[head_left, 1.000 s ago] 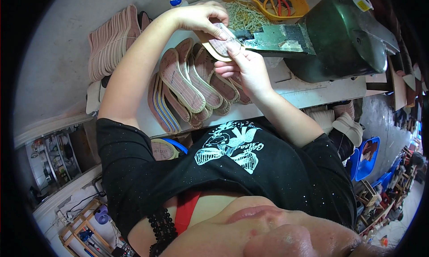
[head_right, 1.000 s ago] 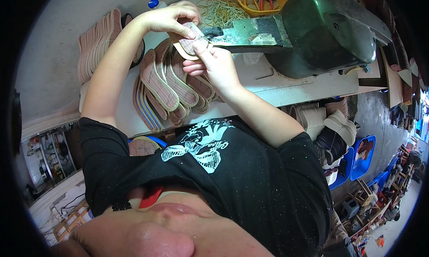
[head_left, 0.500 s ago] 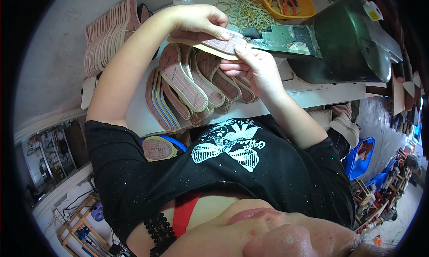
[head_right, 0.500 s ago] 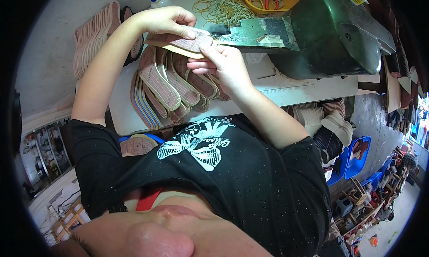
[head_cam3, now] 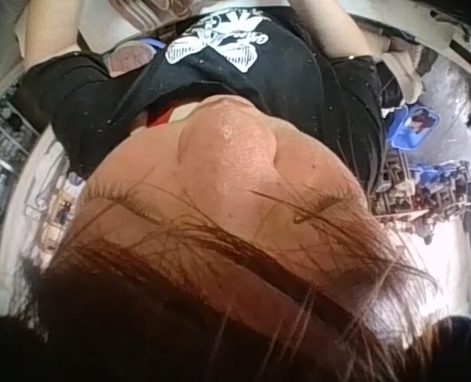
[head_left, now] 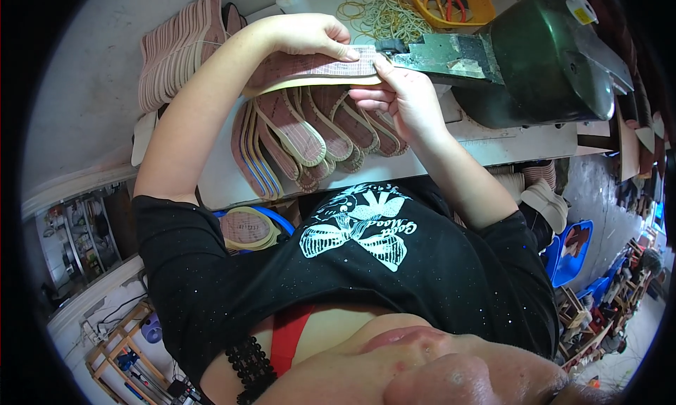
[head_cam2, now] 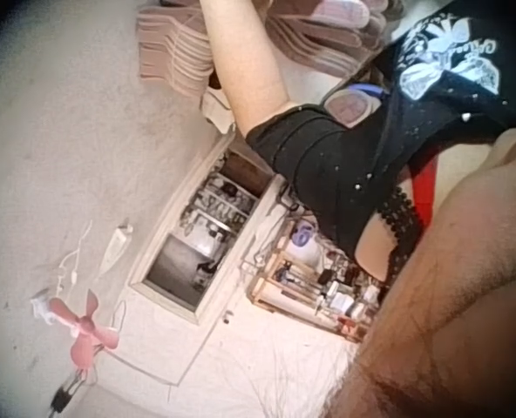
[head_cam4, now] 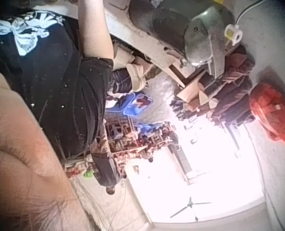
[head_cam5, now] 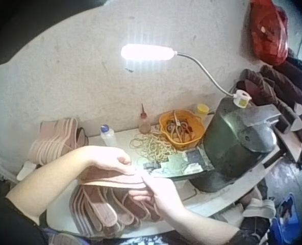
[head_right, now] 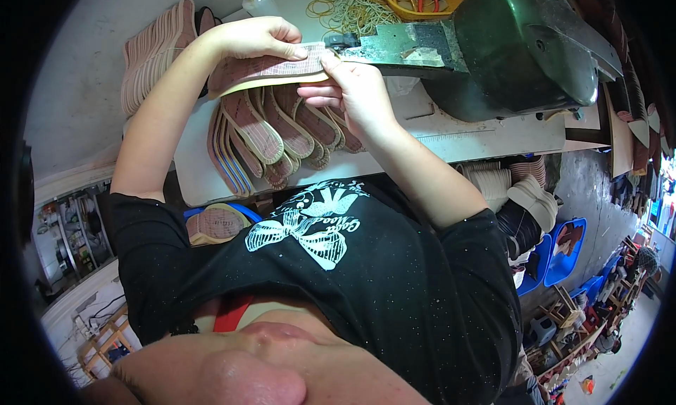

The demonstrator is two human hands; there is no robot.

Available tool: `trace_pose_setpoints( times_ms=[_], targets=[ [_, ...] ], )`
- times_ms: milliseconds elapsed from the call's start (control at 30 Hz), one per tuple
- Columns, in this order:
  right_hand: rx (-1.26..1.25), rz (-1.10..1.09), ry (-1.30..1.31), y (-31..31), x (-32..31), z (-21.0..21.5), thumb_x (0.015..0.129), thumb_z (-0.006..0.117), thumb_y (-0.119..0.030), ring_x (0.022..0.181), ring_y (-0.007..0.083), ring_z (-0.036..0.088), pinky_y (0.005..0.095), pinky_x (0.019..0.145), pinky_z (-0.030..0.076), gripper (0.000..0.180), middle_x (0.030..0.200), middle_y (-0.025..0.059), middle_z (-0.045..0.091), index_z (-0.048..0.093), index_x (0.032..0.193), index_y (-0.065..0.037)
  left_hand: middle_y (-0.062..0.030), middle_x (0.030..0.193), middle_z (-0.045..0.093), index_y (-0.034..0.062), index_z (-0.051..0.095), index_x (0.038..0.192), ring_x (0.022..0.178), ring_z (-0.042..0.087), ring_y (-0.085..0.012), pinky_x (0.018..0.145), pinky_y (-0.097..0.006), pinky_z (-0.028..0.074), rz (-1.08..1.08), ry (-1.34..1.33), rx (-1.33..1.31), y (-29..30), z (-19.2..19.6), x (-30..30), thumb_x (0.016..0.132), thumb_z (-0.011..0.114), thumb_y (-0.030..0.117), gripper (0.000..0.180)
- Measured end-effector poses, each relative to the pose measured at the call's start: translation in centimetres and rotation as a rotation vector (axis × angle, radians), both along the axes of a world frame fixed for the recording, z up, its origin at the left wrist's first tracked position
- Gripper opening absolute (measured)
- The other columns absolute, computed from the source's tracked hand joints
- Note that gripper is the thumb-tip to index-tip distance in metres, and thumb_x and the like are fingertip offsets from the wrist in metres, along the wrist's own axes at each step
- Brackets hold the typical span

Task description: The recorder is sorting and stacking shoe insoles at a workbench.

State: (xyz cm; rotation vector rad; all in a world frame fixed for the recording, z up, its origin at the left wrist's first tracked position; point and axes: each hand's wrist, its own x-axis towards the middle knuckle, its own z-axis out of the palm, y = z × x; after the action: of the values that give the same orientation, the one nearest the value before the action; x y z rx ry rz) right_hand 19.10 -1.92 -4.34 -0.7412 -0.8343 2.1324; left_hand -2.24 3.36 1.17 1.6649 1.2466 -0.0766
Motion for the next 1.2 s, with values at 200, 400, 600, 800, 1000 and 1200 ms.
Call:
trace_pose_setpoints(
  times_ms=[200, 400, 600, 800, 1000, 1200],
  targets=[
    [-0.010, -0.023, -0.003, 0.1, -0.1, 0.2, 0.093, 0.053, -0.029, 0.071, 0.0226, 0.068, 0.0266, 0.059, 0.057, 0.039, 0.091, 0.0175, 0.065, 0.056, 0.104, 0.009, 0.0014, 0.070, 0.057, 0.0026, 0.063, 0.084, 0.065, 0.049, -0.0062, 0.061, -0.025, 0.041, 0.078, -0.052, -0.031, -0.9, -0.6, -0.1, 0.086, 0.062, 0.040, 0.037],
    [0.028, 0.017, -0.036, 0.3, 0.1, -0.2, 0.092, 0.055, -0.027, 0.073, 0.0177, 0.067, 0.0243, 0.063, 0.056, 0.037, 0.093, 0.0149, 0.066, 0.058, 0.106, 0.007, 0.0011, 0.072, 0.060, 0.0024, 0.064, 0.082, 0.064, 0.051, -0.0044, 0.060, -0.021, 0.042, 0.303, -0.080, -0.100, -2.7, -0.6, 0.9, 0.086, 0.063, 0.039, 0.037],
    [0.060, 0.010, 0.004, 0.4, 0.0, -0.8, 0.092, 0.056, -0.024, 0.068, 0.0177, 0.067, 0.0237, 0.059, 0.056, 0.031, 0.086, 0.0152, 0.067, 0.061, 0.098, 0.007, 0.0007, 0.068, 0.059, 0.0050, 0.064, 0.079, 0.057, 0.050, -0.0053, 0.055, -0.022, 0.042, 0.423, -0.128, -0.137, -4.1, -1.0, 1.5, 0.085, 0.063, 0.042, 0.037],
    [0.035, 0.029, 0.006, 0.4, 0.1, -0.5, 0.090, 0.057, -0.022, 0.071, 0.0149, 0.066, 0.0244, 0.062, 0.054, 0.028, 0.085, 0.0127, 0.067, 0.063, 0.093, 0.005, -0.0047, 0.064, 0.061, 0.0058, 0.066, 0.079, 0.050, 0.054, -0.0082, 0.044, -0.022, 0.041, 0.518, -0.128, -0.201, -5.3, 0.2, 2.4, 0.084, 0.061, 0.047, 0.042],
    [-0.014, 0.170, 0.090, 1.2, 1.5, -1.1, 0.088, 0.060, -0.016, 0.075, 0.0108, 0.060, 0.0226, 0.069, 0.047, 0.024, 0.089, 0.0073, 0.065, 0.061, 0.100, 0.005, -0.0097, 0.060, 0.062, 0.0000, 0.065, 0.078, 0.043, 0.058, -0.0138, 0.039, -0.023, 0.046, 0.632, -0.279, -0.353, -5.7, -0.2, 3.6, 0.086, 0.057, 0.050, 0.051],
    [0.100, 0.374, -0.259, -0.6, 5.0, 1.2, 0.082, 0.068, -0.020, 0.078, 0.0091, 0.060, 0.0243, 0.072, 0.048, 0.027, 0.089, 0.0049, 0.066, 0.065, 0.096, 0.003, -0.0114, 0.060, 0.062, -0.0014, 0.063, 0.075, 0.047, 0.061, -0.0166, 0.040, -0.025, 0.047, 0.700, -0.296, -0.316, -5.6, -0.7, 3.6, 0.086, 0.055, 0.053, 0.056]
  ],
)
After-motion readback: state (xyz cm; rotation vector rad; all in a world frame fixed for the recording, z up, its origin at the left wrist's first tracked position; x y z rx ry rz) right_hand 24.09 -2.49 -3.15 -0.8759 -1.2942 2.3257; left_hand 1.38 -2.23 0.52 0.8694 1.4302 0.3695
